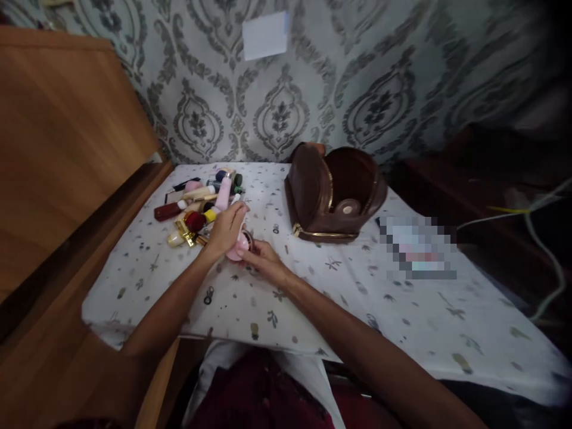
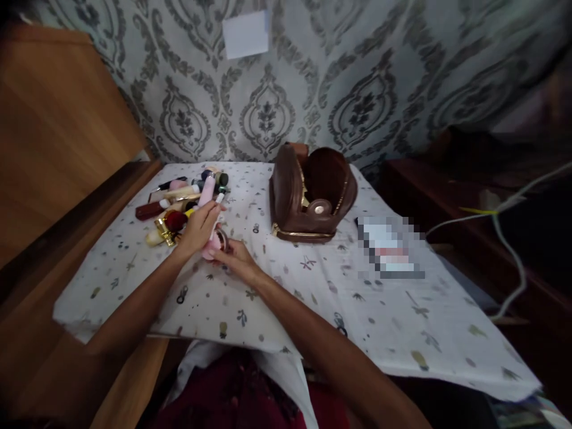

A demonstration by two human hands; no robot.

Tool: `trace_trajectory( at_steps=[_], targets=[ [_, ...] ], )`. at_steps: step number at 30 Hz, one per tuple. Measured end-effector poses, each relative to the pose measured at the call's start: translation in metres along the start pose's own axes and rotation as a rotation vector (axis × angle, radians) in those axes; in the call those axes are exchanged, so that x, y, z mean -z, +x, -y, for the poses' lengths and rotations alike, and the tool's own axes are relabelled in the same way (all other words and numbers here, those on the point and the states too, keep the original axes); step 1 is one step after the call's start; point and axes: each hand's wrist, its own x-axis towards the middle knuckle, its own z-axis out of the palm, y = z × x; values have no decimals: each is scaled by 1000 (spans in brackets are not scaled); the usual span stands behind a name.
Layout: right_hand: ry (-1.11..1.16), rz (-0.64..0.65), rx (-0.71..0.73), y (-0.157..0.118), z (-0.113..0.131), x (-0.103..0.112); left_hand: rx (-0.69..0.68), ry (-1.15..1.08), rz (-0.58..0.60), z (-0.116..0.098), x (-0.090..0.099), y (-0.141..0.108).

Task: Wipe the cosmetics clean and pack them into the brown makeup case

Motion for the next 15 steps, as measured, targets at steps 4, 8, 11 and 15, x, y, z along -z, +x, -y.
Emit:
trace_trajectory(
  at_steps=[4,8,11,15],
  targets=[
    [46,-5,-5,0,0,0,154,-349,-24,14,3,3],
    [218,-23,5,0,6,-2,249,-576,-22,21,-2,1],
    [334,-76,-14,2,11,0,219,-620,25,19,-8,-5],
    [486,-115,-137,4,17,8,97,-598,53,13,-15,-14]
  ],
)
